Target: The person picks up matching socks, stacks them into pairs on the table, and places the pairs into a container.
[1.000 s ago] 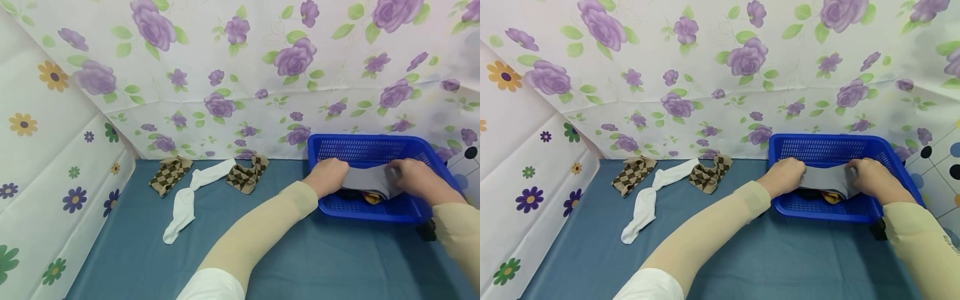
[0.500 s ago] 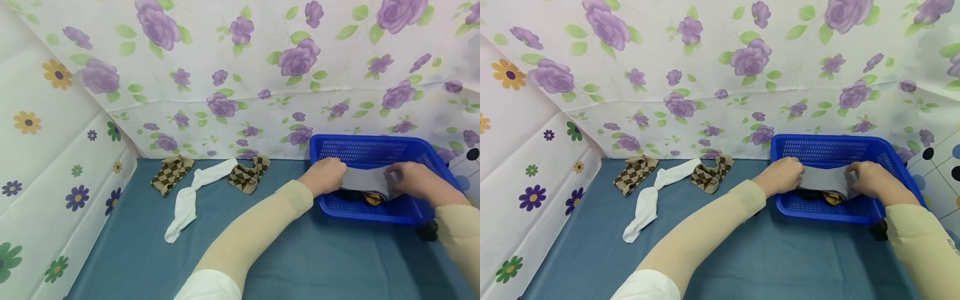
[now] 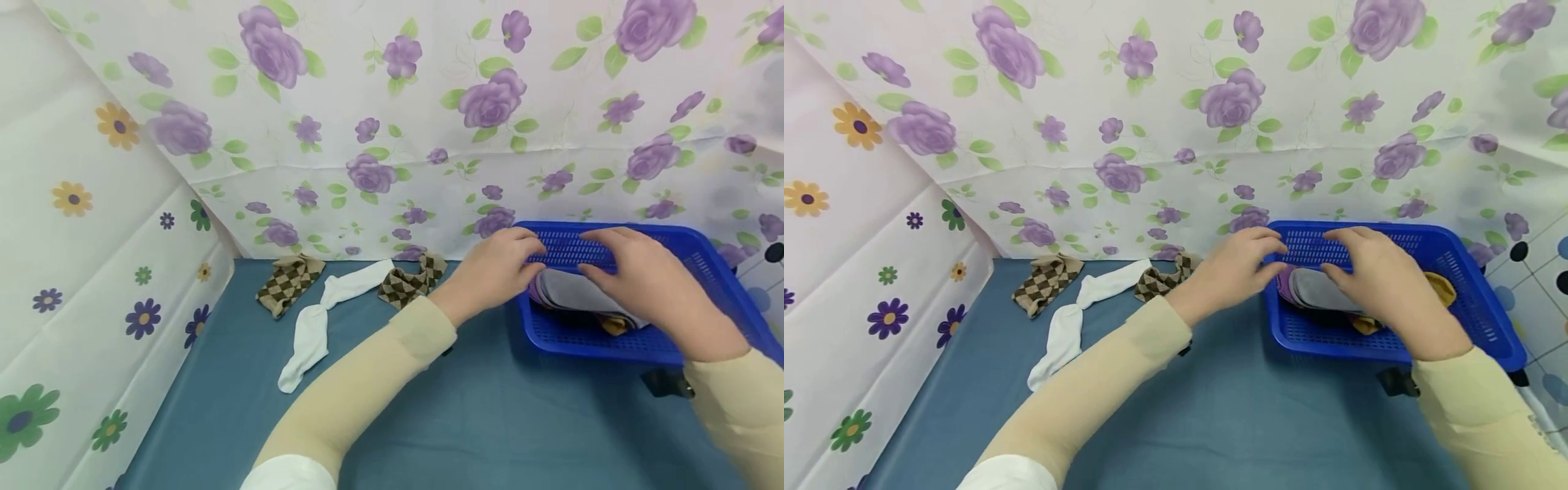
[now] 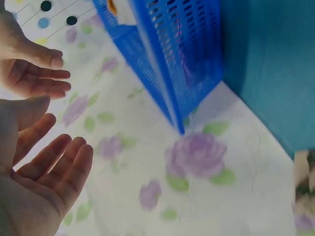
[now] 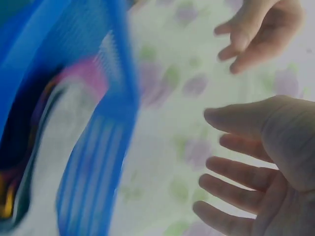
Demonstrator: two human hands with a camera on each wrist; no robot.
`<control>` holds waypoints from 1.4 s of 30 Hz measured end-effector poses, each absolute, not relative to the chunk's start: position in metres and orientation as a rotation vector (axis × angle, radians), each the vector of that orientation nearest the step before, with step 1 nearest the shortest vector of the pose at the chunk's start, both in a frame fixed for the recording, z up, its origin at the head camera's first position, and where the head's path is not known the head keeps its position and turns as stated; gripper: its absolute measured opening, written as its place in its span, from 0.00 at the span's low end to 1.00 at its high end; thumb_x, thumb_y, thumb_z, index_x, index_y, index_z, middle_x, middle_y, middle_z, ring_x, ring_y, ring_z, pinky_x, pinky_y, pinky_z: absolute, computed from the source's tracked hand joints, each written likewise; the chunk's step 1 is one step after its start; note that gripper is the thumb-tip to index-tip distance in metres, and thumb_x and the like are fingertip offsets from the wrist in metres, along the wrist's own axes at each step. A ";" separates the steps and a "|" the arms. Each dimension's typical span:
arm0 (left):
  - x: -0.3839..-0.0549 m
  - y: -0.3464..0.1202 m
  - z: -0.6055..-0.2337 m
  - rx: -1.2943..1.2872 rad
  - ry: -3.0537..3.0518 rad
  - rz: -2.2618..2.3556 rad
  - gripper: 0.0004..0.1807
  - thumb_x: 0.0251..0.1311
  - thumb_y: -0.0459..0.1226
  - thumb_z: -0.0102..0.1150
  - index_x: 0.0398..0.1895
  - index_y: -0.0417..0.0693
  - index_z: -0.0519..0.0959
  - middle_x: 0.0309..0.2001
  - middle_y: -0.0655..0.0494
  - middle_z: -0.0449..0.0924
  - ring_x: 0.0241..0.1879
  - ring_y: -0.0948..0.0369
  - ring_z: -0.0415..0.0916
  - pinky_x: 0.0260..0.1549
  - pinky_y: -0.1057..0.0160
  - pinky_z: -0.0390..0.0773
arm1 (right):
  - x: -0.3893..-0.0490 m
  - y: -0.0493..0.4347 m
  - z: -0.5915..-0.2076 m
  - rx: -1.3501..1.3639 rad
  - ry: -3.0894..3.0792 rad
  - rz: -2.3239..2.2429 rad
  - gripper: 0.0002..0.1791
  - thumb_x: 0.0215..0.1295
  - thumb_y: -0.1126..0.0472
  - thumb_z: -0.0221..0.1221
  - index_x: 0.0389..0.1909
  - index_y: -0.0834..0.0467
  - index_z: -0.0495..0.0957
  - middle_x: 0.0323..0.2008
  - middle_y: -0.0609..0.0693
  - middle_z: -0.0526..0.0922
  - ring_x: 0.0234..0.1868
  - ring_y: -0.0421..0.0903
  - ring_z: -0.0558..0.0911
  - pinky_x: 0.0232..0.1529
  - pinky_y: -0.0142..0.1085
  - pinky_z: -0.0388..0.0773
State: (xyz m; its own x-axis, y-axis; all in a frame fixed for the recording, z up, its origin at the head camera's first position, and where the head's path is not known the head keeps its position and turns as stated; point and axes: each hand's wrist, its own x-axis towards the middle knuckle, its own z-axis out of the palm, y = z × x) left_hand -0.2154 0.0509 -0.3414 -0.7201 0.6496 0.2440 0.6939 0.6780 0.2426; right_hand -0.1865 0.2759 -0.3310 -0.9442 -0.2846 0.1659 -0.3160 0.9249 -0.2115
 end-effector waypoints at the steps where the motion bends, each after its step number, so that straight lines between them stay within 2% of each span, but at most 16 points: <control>1: -0.212 0.043 -0.342 -1.092 -2.723 -0.514 0.16 0.66 0.48 0.50 0.52 0.57 0.77 0.55 0.62 0.75 0.56 0.68 0.71 0.55 0.72 0.70 | -0.181 0.267 -0.330 0.470 -2.917 0.376 0.28 0.62 0.48 0.59 0.60 0.58 0.70 0.56 0.64 0.73 0.52 0.63 0.74 0.44 0.59 0.72; 9: -0.174 -0.020 -0.372 -0.915 -2.612 -0.618 0.14 0.65 0.48 0.51 0.49 0.56 0.77 0.49 0.62 0.78 0.49 0.67 0.75 0.46 0.69 0.76 | -0.151 0.210 -0.349 0.627 -2.682 0.502 0.24 0.58 0.55 0.64 0.55 0.55 0.74 0.53 0.57 0.77 0.52 0.55 0.76 0.46 0.53 0.75; 13: -0.158 -0.047 -0.394 -0.839 -2.641 -0.625 0.14 0.65 0.48 0.52 0.49 0.56 0.77 0.48 0.62 0.78 0.48 0.66 0.75 0.43 0.67 0.77 | -0.143 0.190 -0.370 0.708 -2.620 0.573 0.23 0.55 0.57 0.66 0.53 0.55 0.75 0.51 0.54 0.79 0.52 0.52 0.77 0.45 0.49 0.77; 18: -0.144 -0.067 -0.429 -0.769 -2.739 -0.646 0.13 0.64 0.48 0.54 0.48 0.56 0.78 0.46 0.61 0.78 0.45 0.65 0.76 0.40 0.66 0.78 | -0.128 0.164 -0.401 0.728 -2.710 0.632 0.22 0.54 0.55 0.66 0.52 0.50 0.76 0.51 0.49 0.79 0.53 0.48 0.77 0.48 0.46 0.77; 27: -0.128 -0.079 -0.474 -0.750 -2.853 -0.619 0.14 0.63 0.47 0.56 0.47 0.52 0.80 0.45 0.60 0.80 0.47 0.63 0.77 0.44 0.63 0.78 | -0.121 0.137 -0.452 0.735 -2.839 0.698 0.21 0.55 0.54 0.66 0.50 0.47 0.76 0.48 0.45 0.80 0.52 0.44 0.78 0.48 0.43 0.78; 37: -0.132 -0.075 -0.479 -0.672 -2.828 -0.650 0.14 0.61 0.46 0.58 0.46 0.51 0.80 0.43 0.58 0.80 0.44 0.63 0.78 0.42 0.64 0.78 | -0.124 0.134 -0.467 0.702 -2.840 0.734 0.20 0.54 0.56 0.67 0.49 0.48 0.77 0.48 0.46 0.80 0.51 0.45 0.78 0.47 0.44 0.78; 40: -0.148 -0.072 -0.476 -0.541 -2.770 -0.601 0.21 0.56 0.48 0.63 0.51 0.50 0.77 0.46 0.55 0.79 0.47 0.59 0.76 0.45 0.59 0.77 | -0.123 0.131 -0.470 0.682 -2.833 0.749 0.21 0.54 0.56 0.67 0.50 0.49 0.77 0.51 0.46 0.78 0.55 0.46 0.76 0.51 0.44 0.76; 42: -0.162 -0.070 -0.475 -0.425 -2.759 -0.551 0.30 0.50 0.50 0.67 0.57 0.50 0.73 0.51 0.52 0.77 0.52 0.55 0.73 0.48 0.54 0.75 | -0.121 0.129 -0.474 0.659 -2.832 0.766 0.23 0.54 0.56 0.67 0.52 0.50 0.77 0.54 0.48 0.77 0.57 0.47 0.74 0.54 0.45 0.75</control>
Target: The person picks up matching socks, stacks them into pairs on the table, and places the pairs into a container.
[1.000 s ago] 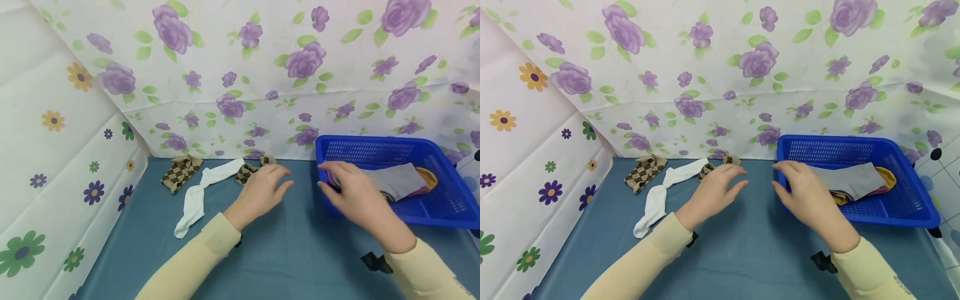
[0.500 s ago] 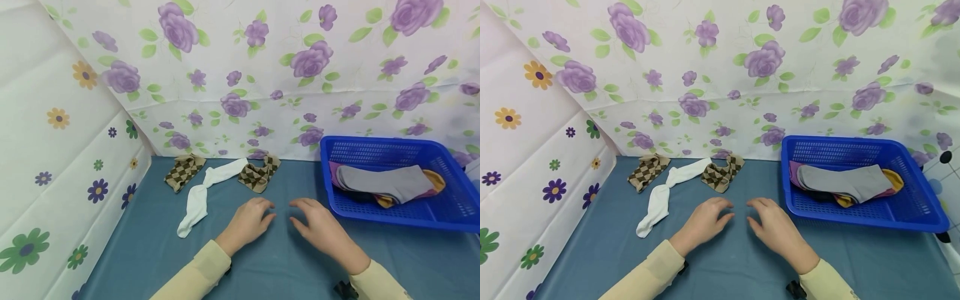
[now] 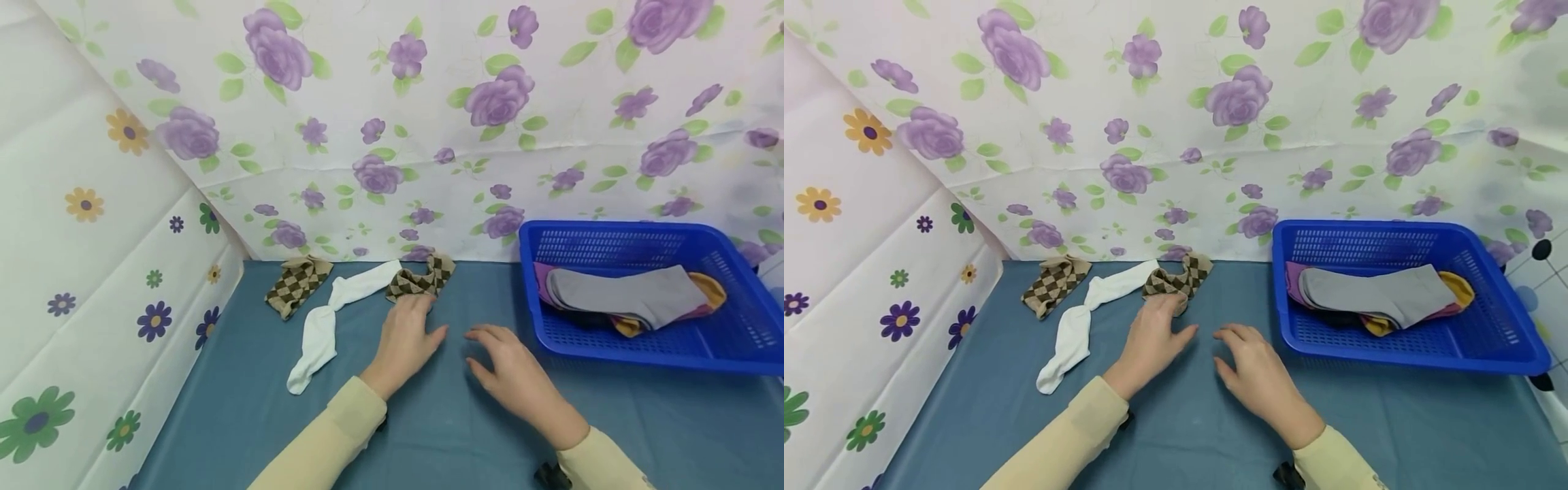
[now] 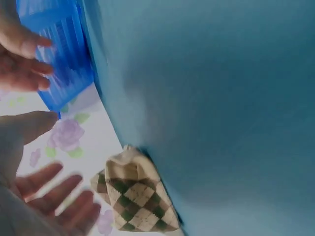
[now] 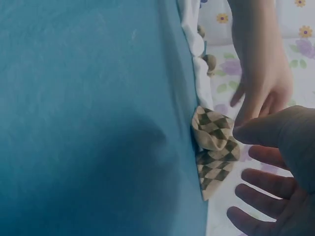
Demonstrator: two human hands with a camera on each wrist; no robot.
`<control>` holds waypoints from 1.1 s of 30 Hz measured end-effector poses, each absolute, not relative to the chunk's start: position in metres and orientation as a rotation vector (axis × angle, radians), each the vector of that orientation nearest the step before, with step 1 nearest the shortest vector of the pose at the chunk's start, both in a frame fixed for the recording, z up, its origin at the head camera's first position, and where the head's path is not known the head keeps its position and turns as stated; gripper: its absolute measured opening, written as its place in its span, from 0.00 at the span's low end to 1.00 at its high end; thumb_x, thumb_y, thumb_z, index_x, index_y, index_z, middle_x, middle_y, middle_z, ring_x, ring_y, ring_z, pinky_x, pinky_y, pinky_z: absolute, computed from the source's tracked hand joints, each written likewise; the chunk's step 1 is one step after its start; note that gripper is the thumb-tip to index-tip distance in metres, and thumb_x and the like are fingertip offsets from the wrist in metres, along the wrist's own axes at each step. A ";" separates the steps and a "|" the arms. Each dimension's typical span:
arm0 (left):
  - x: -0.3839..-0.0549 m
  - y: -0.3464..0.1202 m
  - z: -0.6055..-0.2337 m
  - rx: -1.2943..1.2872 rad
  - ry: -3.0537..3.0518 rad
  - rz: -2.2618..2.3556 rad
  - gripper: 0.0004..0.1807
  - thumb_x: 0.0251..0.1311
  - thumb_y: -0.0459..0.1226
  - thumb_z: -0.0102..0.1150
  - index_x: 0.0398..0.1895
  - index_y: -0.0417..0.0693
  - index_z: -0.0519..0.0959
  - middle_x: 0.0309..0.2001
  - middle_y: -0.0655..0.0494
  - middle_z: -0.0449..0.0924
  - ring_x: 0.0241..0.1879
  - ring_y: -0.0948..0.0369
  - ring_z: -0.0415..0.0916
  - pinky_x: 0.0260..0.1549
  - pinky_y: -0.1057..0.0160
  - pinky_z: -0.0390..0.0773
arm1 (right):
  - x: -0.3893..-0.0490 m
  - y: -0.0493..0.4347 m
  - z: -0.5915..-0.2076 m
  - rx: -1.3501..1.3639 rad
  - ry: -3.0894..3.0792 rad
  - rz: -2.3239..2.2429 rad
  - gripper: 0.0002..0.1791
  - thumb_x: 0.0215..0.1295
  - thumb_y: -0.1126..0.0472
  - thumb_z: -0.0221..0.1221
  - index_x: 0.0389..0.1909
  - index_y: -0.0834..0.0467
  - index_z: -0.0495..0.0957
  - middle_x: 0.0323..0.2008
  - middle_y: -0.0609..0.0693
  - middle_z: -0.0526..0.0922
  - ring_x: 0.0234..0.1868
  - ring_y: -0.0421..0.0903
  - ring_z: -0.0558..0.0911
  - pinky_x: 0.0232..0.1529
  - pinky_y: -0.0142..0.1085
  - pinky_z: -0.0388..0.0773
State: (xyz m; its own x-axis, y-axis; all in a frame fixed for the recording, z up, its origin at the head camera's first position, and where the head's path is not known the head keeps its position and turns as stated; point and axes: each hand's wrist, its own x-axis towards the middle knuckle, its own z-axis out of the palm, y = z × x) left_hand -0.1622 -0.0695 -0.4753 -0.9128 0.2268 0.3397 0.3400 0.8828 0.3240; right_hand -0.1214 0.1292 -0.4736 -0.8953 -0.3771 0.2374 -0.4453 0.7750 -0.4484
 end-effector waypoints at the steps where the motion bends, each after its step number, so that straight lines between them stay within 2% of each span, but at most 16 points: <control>1: -0.169 -0.068 -0.476 -0.365 -2.769 -0.531 0.36 0.47 0.51 0.69 0.60 0.49 0.70 0.55 0.51 0.74 0.55 0.53 0.70 0.49 0.51 0.74 | -0.120 0.128 -0.475 0.647 -2.833 0.774 0.24 0.54 0.56 0.67 0.53 0.50 0.76 0.56 0.49 0.75 0.59 0.47 0.73 0.55 0.46 0.74; 5: -0.195 -0.066 -0.483 -0.115 -2.887 -0.481 0.52 0.42 0.56 0.71 0.70 0.53 0.57 0.68 0.43 0.57 0.66 0.42 0.55 0.50 0.38 0.69 | -0.117 0.126 -0.482 0.613 -2.843 0.791 0.26 0.54 0.55 0.67 0.56 0.50 0.74 0.60 0.50 0.72 0.62 0.49 0.70 0.56 0.47 0.73; 7: -0.205 -0.066 -0.488 -0.004 -2.945 -0.464 0.52 0.44 0.57 0.69 0.72 0.59 0.53 0.71 0.41 0.50 0.69 0.39 0.49 0.49 0.35 0.68 | -0.116 0.125 -0.484 0.605 -2.842 0.798 0.26 0.54 0.55 0.67 0.56 0.50 0.74 0.61 0.51 0.71 0.62 0.49 0.70 0.57 0.47 0.72; 9: -0.211 -0.066 -0.491 0.063 -2.980 -0.455 0.49 0.47 0.57 0.67 0.71 0.63 0.53 0.71 0.40 0.48 0.68 0.37 0.49 0.45 0.35 0.70 | -0.116 0.125 -0.486 0.599 -2.840 0.803 0.26 0.54 0.55 0.67 0.56 0.50 0.74 0.61 0.51 0.71 0.62 0.49 0.69 0.57 0.48 0.72; 11: -0.214 -0.066 -0.494 0.071 -3.004 -0.443 0.43 0.50 0.56 0.66 0.69 0.63 0.58 0.68 0.40 0.53 0.64 0.40 0.56 0.40 0.40 0.74 | -0.116 0.125 -0.487 0.588 -2.839 0.807 0.26 0.54 0.55 0.67 0.56 0.50 0.74 0.61 0.51 0.71 0.62 0.49 0.70 0.56 0.48 0.72; 14: -0.212 -0.067 -0.495 0.001 -3.016 -0.407 0.31 0.53 0.53 0.64 0.60 0.58 0.69 0.60 0.43 0.63 0.54 0.47 0.66 0.35 0.48 0.77 | -0.115 0.126 -0.489 0.565 -2.841 0.809 0.26 0.53 0.56 0.67 0.55 0.50 0.75 0.60 0.51 0.71 0.61 0.49 0.70 0.56 0.49 0.72; 17: -0.206 -0.069 -0.494 -0.102 -3.012 -0.360 0.21 0.56 0.51 0.62 0.51 0.55 0.77 0.54 0.49 0.70 0.49 0.53 0.69 0.35 0.54 0.79 | -0.115 0.127 -0.491 0.550 -2.842 0.808 0.28 0.53 0.56 0.68 0.56 0.51 0.74 0.60 0.51 0.71 0.61 0.49 0.70 0.56 0.49 0.72; 20: -0.198 -0.075 -0.490 -0.230 -3.002 -0.359 0.17 0.57 0.50 0.62 0.47 0.55 0.80 0.50 0.53 0.73 0.48 0.56 0.71 0.38 0.56 0.79 | -0.116 0.127 -0.491 0.549 -2.834 0.808 0.30 0.53 0.55 0.67 0.59 0.52 0.71 0.61 0.51 0.70 0.62 0.49 0.69 0.56 0.48 0.72; 23: -0.188 -0.082 -0.484 -0.375 -2.983 -0.472 0.14 0.56 0.49 0.62 0.43 0.55 0.81 0.45 0.55 0.76 0.44 0.58 0.72 0.37 0.58 0.77 | -0.118 0.126 -0.491 0.547 -2.819 0.820 0.34 0.53 0.55 0.67 0.62 0.52 0.68 0.62 0.52 0.69 0.63 0.50 0.68 0.57 0.48 0.71; 27: -0.176 -0.090 -0.475 -0.567 -2.942 -0.746 0.06 0.54 0.46 0.62 0.29 0.57 0.77 0.36 0.63 0.74 0.33 0.63 0.71 0.29 0.64 0.71 | -0.121 0.126 -0.491 0.525 -2.799 0.842 0.37 0.55 0.54 0.66 0.66 0.51 0.63 0.64 0.53 0.66 0.65 0.52 0.66 0.58 0.50 0.70; 30: -0.171 -0.092 -0.466 -0.706 -2.902 -0.849 0.10 0.50 0.41 0.62 0.21 0.58 0.69 0.28 0.66 0.69 0.26 0.65 0.65 0.25 0.65 0.63 | -0.125 0.126 -0.489 0.511 -2.776 0.849 0.40 0.57 0.54 0.64 0.69 0.50 0.57 0.67 0.54 0.62 0.67 0.53 0.64 0.59 0.51 0.68; 33: -0.167 -0.092 -0.456 -0.799 -2.892 -0.832 0.12 0.48 0.35 0.61 0.20 0.58 0.67 0.24 0.66 0.65 0.26 0.65 0.62 0.25 0.66 0.61 | -0.129 0.125 -0.485 0.527 -2.738 0.850 0.42 0.59 0.55 0.62 0.72 0.48 0.51 0.70 0.54 0.58 0.69 0.54 0.61 0.59 0.53 0.68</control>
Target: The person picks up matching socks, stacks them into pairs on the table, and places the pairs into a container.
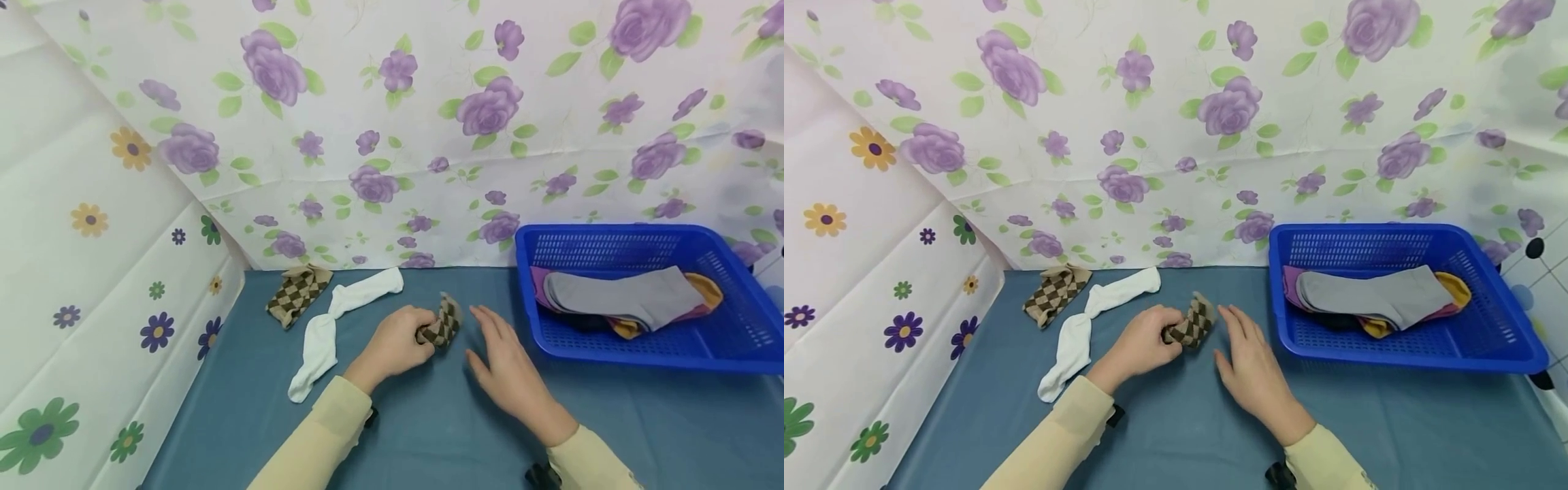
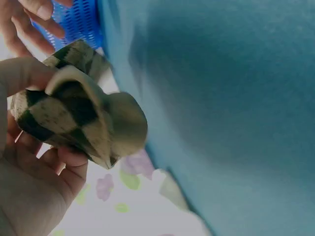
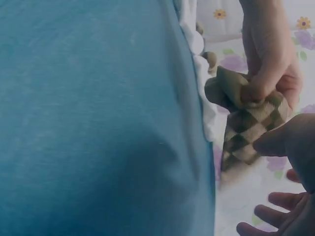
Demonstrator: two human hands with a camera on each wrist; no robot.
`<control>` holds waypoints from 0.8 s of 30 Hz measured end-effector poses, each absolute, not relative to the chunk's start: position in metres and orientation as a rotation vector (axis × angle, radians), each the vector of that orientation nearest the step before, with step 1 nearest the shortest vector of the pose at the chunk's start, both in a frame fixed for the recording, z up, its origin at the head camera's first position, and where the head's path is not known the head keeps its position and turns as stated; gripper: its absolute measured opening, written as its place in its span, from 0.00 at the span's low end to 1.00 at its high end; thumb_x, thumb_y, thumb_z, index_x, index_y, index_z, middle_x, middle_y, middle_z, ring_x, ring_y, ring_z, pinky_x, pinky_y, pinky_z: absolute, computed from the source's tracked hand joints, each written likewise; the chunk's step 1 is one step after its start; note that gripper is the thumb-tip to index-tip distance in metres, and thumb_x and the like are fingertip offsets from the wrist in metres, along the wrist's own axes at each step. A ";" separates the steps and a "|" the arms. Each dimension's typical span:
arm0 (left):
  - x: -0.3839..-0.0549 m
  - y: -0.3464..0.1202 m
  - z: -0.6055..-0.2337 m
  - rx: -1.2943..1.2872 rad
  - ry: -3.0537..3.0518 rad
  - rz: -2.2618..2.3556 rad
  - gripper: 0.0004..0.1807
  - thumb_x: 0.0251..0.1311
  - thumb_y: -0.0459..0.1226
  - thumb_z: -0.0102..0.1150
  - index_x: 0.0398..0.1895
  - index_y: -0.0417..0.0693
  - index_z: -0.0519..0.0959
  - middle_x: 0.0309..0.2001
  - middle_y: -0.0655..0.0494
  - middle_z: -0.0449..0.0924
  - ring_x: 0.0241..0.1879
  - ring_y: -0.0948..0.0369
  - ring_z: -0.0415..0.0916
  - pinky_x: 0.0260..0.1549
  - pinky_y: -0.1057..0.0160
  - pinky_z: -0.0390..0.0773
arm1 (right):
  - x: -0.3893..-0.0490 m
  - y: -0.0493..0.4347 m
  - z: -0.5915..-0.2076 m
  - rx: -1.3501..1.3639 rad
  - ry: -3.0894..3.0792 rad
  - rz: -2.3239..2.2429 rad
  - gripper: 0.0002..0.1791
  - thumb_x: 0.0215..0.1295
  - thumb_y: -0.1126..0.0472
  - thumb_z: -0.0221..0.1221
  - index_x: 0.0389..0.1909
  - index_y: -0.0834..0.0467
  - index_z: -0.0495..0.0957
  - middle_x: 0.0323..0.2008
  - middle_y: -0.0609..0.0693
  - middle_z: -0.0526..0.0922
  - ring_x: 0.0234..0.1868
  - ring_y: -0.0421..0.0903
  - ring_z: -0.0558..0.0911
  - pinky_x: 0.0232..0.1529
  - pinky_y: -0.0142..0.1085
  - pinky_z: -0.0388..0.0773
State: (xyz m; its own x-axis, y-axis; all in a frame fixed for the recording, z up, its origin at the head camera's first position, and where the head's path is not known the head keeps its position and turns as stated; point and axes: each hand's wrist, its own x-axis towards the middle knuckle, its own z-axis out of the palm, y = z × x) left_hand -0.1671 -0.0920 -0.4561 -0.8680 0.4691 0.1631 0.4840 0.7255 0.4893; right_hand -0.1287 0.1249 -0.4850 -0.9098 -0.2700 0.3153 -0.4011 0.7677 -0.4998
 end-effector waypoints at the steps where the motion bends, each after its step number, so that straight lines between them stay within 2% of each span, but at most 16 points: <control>1: -0.166 -0.092 -0.453 -0.817 -2.892 -0.820 0.13 0.48 0.33 0.61 0.21 0.58 0.68 0.23 0.66 0.65 0.26 0.65 0.62 0.25 0.66 0.62 | -0.129 0.124 -0.483 0.539 -2.727 0.845 0.44 0.60 0.56 0.62 0.73 0.47 0.49 0.71 0.53 0.55 0.69 0.54 0.60 0.59 0.53 0.68; 5: -0.159 -0.088 -0.444 -0.857 -2.897 -0.777 0.16 0.48 0.28 0.58 0.24 0.64 0.72 0.29 0.68 0.71 0.33 0.67 0.66 0.34 0.63 0.69 | -0.131 0.123 -0.476 0.610 -2.673 0.817 0.47 0.58 0.54 0.64 0.73 0.43 0.46 0.73 0.51 0.47 0.71 0.56 0.56 0.59 0.57 0.66; 7: -0.155 -0.085 -0.441 -0.881 -2.896 -0.754 0.17 0.49 0.27 0.57 0.25 0.65 0.73 0.31 0.69 0.72 0.36 0.67 0.67 0.38 0.61 0.70 | -0.131 0.124 -0.476 0.643 -2.656 0.794 0.45 0.56 0.52 0.65 0.72 0.41 0.51 0.74 0.51 0.45 0.71 0.58 0.54 0.58 0.59 0.65; 9: -0.153 -0.083 -0.440 -0.899 -2.901 -0.742 0.17 0.49 0.28 0.58 0.26 0.65 0.73 0.31 0.69 0.72 0.37 0.68 0.68 0.39 0.61 0.70 | -0.130 0.125 -0.478 0.677 -2.635 0.785 0.38 0.54 0.49 0.66 0.67 0.42 0.62 0.74 0.52 0.47 0.71 0.59 0.54 0.58 0.61 0.64; 11: -0.152 -0.082 -0.437 -0.915 -2.908 -0.733 0.16 0.50 0.29 0.58 0.28 0.65 0.73 0.31 0.68 0.72 0.36 0.67 0.67 0.37 0.63 0.70 | -0.129 0.127 -0.480 0.712 -2.621 0.789 0.28 0.55 0.48 0.66 0.58 0.43 0.72 0.72 0.51 0.52 0.71 0.59 0.55 0.59 0.59 0.64; 14: -0.153 -0.082 -0.434 -0.915 -2.918 -0.747 0.14 0.51 0.32 0.61 0.30 0.65 0.74 0.31 0.68 0.72 0.34 0.67 0.66 0.33 0.66 0.70 | -0.129 0.129 -0.478 0.752 -2.590 0.842 0.13 0.56 0.52 0.65 0.44 0.43 0.79 0.67 0.50 0.63 0.68 0.54 0.62 0.58 0.50 0.70; 16: -0.154 -0.084 -0.434 -0.904 -2.924 -0.774 0.12 0.51 0.34 0.63 0.31 0.65 0.75 0.31 0.68 0.72 0.32 0.67 0.66 0.30 0.68 0.70 | -0.129 0.129 -0.474 0.755 -2.574 0.880 0.10 0.57 0.55 0.65 0.41 0.43 0.79 0.61 0.47 0.70 0.63 0.48 0.69 0.53 0.42 0.75; 19: -0.155 -0.087 -0.433 -0.888 -2.916 -0.839 0.09 0.52 0.40 0.66 0.30 0.65 0.76 0.29 0.70 0.72 0.31 0.69 0.65 0.29 0.70 0.70 | -0.128 0.130 -0.465 0.725 -2.571 0.921 0.11 0.58 0.59 0.65 0.41 0.43 0.79 0.48 0.42 0.79 0.49 0.38 0.78 0.41 0.33 0.79; 22: -0.157 -0.089 -0.434 -0.887 -2.861 -0.869 0.06 0.54 0.45 0.65 0.28 0.66 0.76 0.26 0.72 0.72 0.29 0.69 0.65 0.29 0.71 0.69 | -0.128 0.131 -0.453 0.685 -2.582 0.954 0.12 0.57 0.59 0.65 0.41 0.42 0.79 0.39 0.38 0.82 0.36 0.32 0.80 0.33 0.29 0.79; 24: -0.158 -0.091 -0.434 -0.881 -2.821 -0.858 0.05 0.55 0.47 0.64 0.26 0.66 0.77 0.24 0.72 0.71 0.28 0.69 0.64 0.29 0.70 0.68 | -0.128 0.132 -0.448 0.671 -2.590 0.969 0.12 0.57 0.59 0.65 0.41 0.42 0.80 0.36 0.37 0.82 0.32 0.30 0.80 0.30 0.28 0.78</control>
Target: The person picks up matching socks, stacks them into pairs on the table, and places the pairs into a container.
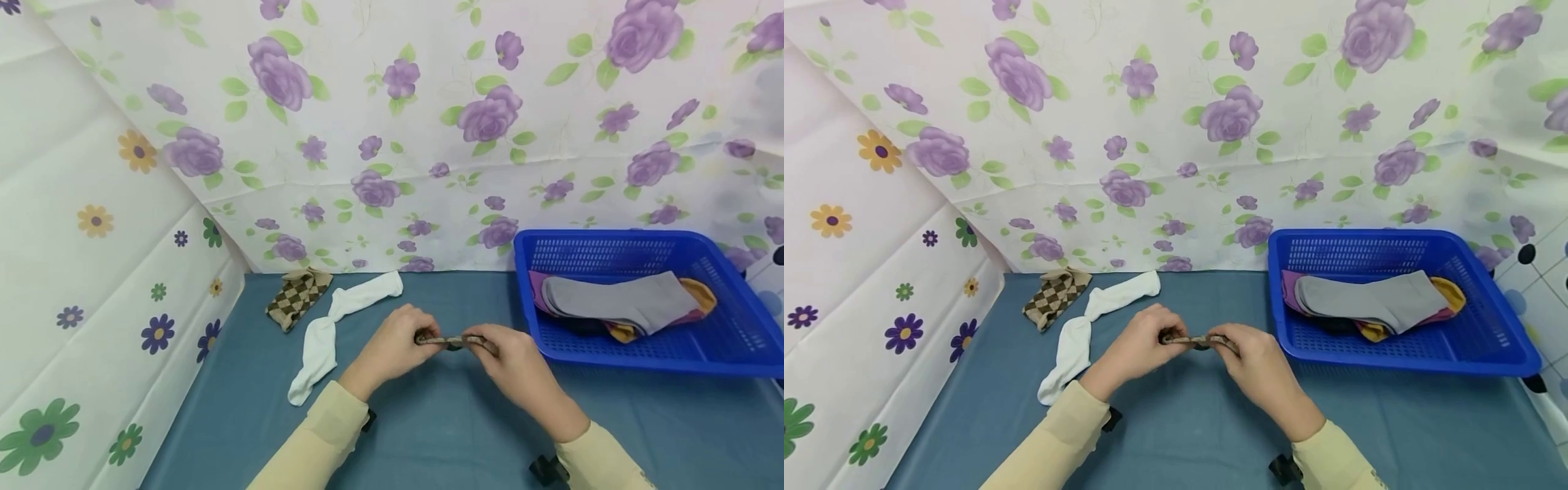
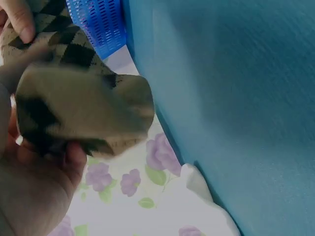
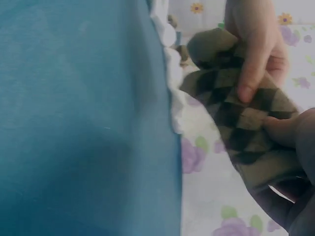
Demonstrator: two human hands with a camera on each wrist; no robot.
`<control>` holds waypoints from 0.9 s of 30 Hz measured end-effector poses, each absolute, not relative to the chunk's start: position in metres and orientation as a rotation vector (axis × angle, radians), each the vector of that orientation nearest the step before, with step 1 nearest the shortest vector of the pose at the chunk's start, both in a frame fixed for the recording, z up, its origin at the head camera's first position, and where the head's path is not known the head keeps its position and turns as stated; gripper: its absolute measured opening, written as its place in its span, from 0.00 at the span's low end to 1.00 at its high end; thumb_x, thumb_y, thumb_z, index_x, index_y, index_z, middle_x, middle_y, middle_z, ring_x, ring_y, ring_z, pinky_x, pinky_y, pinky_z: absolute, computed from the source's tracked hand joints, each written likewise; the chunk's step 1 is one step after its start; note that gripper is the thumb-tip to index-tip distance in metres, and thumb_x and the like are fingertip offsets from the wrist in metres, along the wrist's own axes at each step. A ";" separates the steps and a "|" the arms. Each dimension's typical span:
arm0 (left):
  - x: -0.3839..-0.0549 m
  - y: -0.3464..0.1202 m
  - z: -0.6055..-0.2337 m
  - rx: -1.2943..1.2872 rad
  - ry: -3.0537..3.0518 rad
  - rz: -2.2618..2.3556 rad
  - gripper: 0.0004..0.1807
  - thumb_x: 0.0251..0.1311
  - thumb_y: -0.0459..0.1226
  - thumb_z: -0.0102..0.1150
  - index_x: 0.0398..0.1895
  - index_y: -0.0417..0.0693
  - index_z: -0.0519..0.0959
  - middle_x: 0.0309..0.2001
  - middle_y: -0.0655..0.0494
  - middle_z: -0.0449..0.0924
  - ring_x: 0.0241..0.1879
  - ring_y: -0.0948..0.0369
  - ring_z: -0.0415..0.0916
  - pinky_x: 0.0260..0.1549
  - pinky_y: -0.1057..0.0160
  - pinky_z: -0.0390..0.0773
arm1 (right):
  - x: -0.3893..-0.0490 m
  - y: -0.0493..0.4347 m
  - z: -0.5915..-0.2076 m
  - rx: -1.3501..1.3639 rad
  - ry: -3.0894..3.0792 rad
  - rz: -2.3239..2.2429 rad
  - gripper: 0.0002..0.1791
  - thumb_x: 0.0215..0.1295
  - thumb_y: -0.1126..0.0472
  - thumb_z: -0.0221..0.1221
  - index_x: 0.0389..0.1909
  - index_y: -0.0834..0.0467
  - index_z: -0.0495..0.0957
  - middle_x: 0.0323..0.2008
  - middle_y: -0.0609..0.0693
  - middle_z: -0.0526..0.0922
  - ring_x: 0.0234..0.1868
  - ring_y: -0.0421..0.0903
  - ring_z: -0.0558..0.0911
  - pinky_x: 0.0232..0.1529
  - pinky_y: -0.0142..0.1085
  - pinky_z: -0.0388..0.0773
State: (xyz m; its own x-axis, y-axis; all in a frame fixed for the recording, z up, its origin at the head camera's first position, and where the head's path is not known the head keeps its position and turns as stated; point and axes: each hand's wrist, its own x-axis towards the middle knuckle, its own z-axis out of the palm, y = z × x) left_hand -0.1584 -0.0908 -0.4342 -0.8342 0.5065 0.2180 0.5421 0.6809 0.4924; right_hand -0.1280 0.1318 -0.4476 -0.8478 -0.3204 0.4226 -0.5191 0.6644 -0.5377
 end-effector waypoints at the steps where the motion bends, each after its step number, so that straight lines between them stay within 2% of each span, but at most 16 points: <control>1: -0.159 -0.092 -0.434 -0.873 -2.805 -0.845 0.05 0.56 0.48 0.63 0.26 0.67 0.77 0.24 0.72 0.71 0.27 0.69 0.64 0.29 0.69 0.67 | -0.128 0.132 -0.445 0.666 -2.592 0.974 0.11 0.57 0.59 0.65 0.40 0.42 0.80 0.36 0.37 0.83 0.32 0.30 0.80 0.30 0.28 0.78; 6: -0.162 -0.098 -0.432 -0.782 -2.838 -0.861 0.01 0.58 0.45 0.62 0.31 0.64 0.82 0.28 0.70 0.73 0.28 0.69 0.67 0.31 0.68 0.68 | -0.129 0.136 -0.433 0.650 -2.610 0.992 0.11 0.57 0.59 0.64 0.40 0.43 0.81 0.36 0.38 0.84 0.32 0.29 0.81 0.29 0.24 0.77; 9: -0.163 -0.104 -0.431 -0.717 -2.901 -0.934 0.03 0.58 0.40 0.62 0.34 0.61 0.82 0.32 0.66 0.76 0.30 0.69 0.71 0.30 0.70 0.72 | -0.132 0.141 -0.426 0.627 -2.602 1.058 0.10 0.58 0.60 0.64 0.40 0.43 0.81 0.35 0.39 0.85 0.32 0.30 0.82 0.27 0.24 0.76; 13: -0.166 -0.115 -0.432 -0.663 -2.948 -0.967 0.05 0.57 0.37 0.63 0.35 0.59 0.83 0.34 0.63 0.79 0.31 0.69 0.74 0.28 0.71 0.75 | -0.137 0.151 -0.416 0.592 -2.585 1.134 0.10 0.61 0.61 0.62 0.41 0.43 0.81 0.34 0.41 0.86 0.22 0.32 0.80 0.17 0.27 0.71; 16: -0.168 -0.122 -0.432 -0.647 -2.959 -0.958 0.05 0.57 0.38 0.63 0.36 0.58 0.83 0.35 0.64 0.80 0.31 0.70 0.74 0.28 0.71 0.75 | -0.140 0.157 -0.410 0.582 -2.592 1.148 0.09 0.62 0.60 0.60 0.41 0.43 0.80 0.34 0.42 0.86 0.19 0.32 0.78 0.14 0.29 0.68; 24: -0.170 -0.139 -0.432 -0.577 -2.999 -1.033 0.05 0.60 0.39 0.60 0.38 0.59 0.83 0.37 0.64 0.81 0.32 0.68 0.76 0.29 0.69 0.75 | -0.143 0.167 -0.399 0.458 -2.555 1.150 0.08 0.62 0.60 0.60 0.40 0.43 0.80 0.36 0.43 0.86 0.29 0.34 0.84 0.14 0.30 0.68; 27: -0.169 -0.146 -0.432 -0.549 -3.004 -1.066 0.05 0.60 0.39 0.60 0.36 0.59 0.82 0.35 0.65 0.81 0.30 0.67 0.77 0.28 0.68 0.76 | -0.142 0.170 -0.397 0.412 -2.552 1.158 0.07 0.63 0.57 0.59 0.40 0.44 0.80 0.35 0.44 0.86 0.27 0.35 0.83 0.13 0.30 0.66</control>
